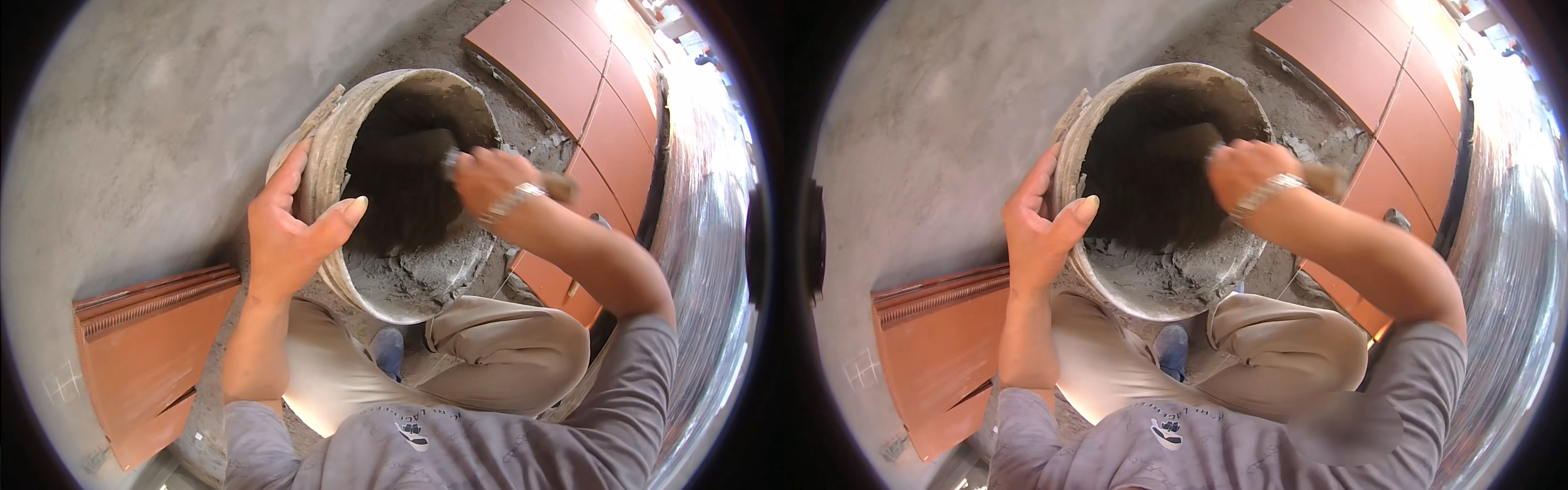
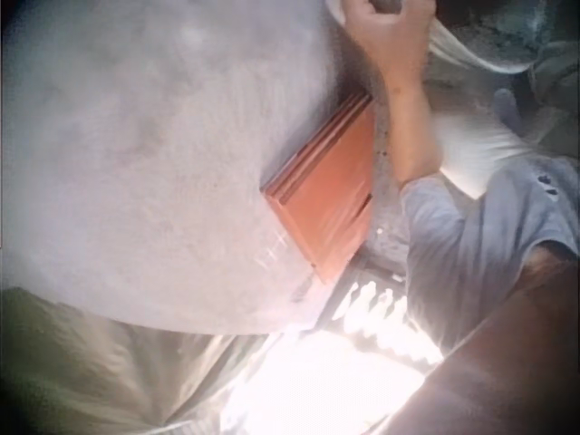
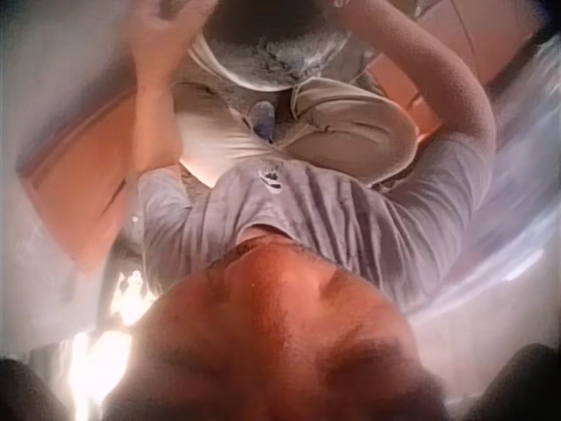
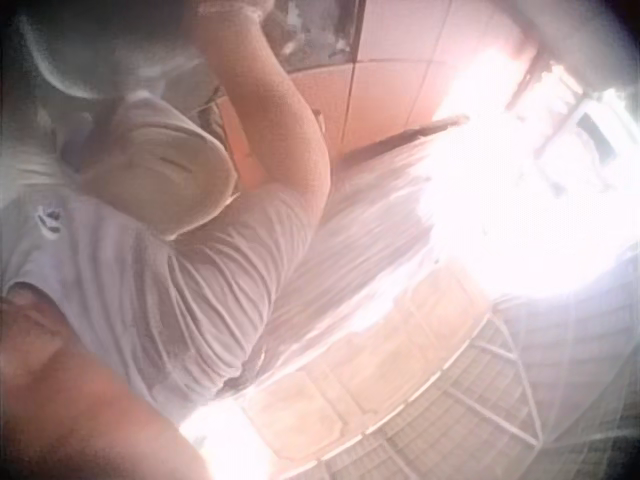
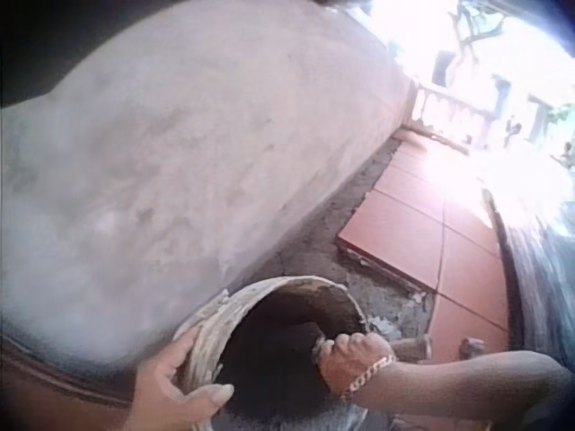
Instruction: The person spreads cement on the floor using a notched trowel, places a terracotta tile onto the cement, and taps it into place with a rubber mallet. The person repeats this process for multiple tiles.
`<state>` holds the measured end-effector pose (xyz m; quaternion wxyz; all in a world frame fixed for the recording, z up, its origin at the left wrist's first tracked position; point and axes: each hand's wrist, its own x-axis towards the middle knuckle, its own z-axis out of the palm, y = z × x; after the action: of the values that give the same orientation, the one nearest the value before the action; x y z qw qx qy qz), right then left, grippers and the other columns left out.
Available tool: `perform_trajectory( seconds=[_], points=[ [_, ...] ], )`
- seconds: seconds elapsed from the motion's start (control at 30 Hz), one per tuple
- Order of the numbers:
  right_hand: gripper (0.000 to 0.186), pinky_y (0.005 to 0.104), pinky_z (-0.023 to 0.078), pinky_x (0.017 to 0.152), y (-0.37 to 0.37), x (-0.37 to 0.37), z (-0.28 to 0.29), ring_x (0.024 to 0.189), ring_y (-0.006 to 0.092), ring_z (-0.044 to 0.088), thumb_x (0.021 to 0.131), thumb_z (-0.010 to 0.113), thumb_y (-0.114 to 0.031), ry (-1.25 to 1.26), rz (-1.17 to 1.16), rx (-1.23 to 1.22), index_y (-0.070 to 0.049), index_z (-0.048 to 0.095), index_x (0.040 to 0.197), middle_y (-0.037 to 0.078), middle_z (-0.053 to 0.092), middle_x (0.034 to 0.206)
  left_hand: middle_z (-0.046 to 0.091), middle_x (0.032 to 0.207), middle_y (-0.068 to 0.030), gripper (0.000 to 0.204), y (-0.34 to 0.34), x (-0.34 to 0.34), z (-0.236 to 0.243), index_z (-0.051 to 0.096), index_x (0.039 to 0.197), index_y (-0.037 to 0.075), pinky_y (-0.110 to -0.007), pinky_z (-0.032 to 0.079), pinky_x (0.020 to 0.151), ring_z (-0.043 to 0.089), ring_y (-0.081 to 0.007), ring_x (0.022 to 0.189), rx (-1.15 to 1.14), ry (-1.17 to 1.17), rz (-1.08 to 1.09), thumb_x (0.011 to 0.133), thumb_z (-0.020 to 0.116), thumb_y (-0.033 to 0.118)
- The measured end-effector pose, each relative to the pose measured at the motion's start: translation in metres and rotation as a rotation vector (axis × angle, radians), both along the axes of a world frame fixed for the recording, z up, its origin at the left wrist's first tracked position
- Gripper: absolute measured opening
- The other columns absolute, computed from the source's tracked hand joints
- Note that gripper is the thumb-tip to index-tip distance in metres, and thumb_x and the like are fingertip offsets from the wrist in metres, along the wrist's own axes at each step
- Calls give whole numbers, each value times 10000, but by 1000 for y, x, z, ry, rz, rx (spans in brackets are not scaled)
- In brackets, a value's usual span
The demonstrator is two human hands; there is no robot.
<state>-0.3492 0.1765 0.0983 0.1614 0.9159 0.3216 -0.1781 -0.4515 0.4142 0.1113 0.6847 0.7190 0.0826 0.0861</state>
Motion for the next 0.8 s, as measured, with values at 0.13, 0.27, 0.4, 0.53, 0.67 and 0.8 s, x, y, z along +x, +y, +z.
perform_trajectory(
  seconds=[0.13, 0.27, 0.4, 0.53, 0.67, 0.8],
  points=[
    [196, 393, 565, 709, 80, 35, -58, 885, 276, 705, 885, 582, -188, 78, 198, -170, -122, 743, 976, 93, 722, 979, 600, 1251, -179, 737, -5, 5, -6, 470, 1325, -140, -321, 418, 1016, 561, -193, 1153, 75, -35, 31, 737, 795, 161],
    [206, 414, 563, 729, 85, 29, -89, 966, 281, 699, 882, 582, -160, 203, 252, -105, -121, 753, 991, 91, 728, 1034, 611, 1230, -181, 711, 0, 4, -15, 478, 1315, -142, -325, 428, 1006, 572, -205, 1139, 76, -95, 43, 734, 773, 144],
    [226, 430, 566, 794, 65, 14, -105, 982, 315, 694, 887, 559, -152, 293, 379, -115, -100, 746, 1001, 112, 723, 1045, 612, 1226, -176, 709, 7, 0, -19, 488, 1310, -136, -325, 432, 1001, 574, -207, 1137, 101, -110, 42, 718, 765, 137],
    [238, 426, 561, 828, 61, 15, -112, 1001, 317, 688, 890, 549, -144, 335, 412, -93, -84, 737, 1022, 132, 717, 1054, 593, 1257, -175, 731, 3, -1, -23, 477, 1326, -126, -324, 434, 1002, 566, -204, 1151, 17, -109, 33, 711, 766, 144],
    [242, 431, 553, 848, 59, 14, -110, 1022, 324, 678, 897, 566, -191, 381, 293, -56, -91, 735, 1039, 152, 709, 1068, 571, 1290, -182, 762, 2, -1, -25, 452, 1350, -122, -335, 434, 1009, 557, -214, 1169, -24, -119, 28, 717, 768, 160],
    [302, 447, 542, 867, 61, 2, -108, 1040, 337, 667, 908, 589, -303, 548, 99, 19, -87, 724, 1069, 160, 700, 1091, 560, 1303, -188, 784, 3, -3, -27, 437, 1363, -123, -345, 428, 1017, 548, -226, 1187, -70, -116, 16, 720, 773, 173]
  ],
)
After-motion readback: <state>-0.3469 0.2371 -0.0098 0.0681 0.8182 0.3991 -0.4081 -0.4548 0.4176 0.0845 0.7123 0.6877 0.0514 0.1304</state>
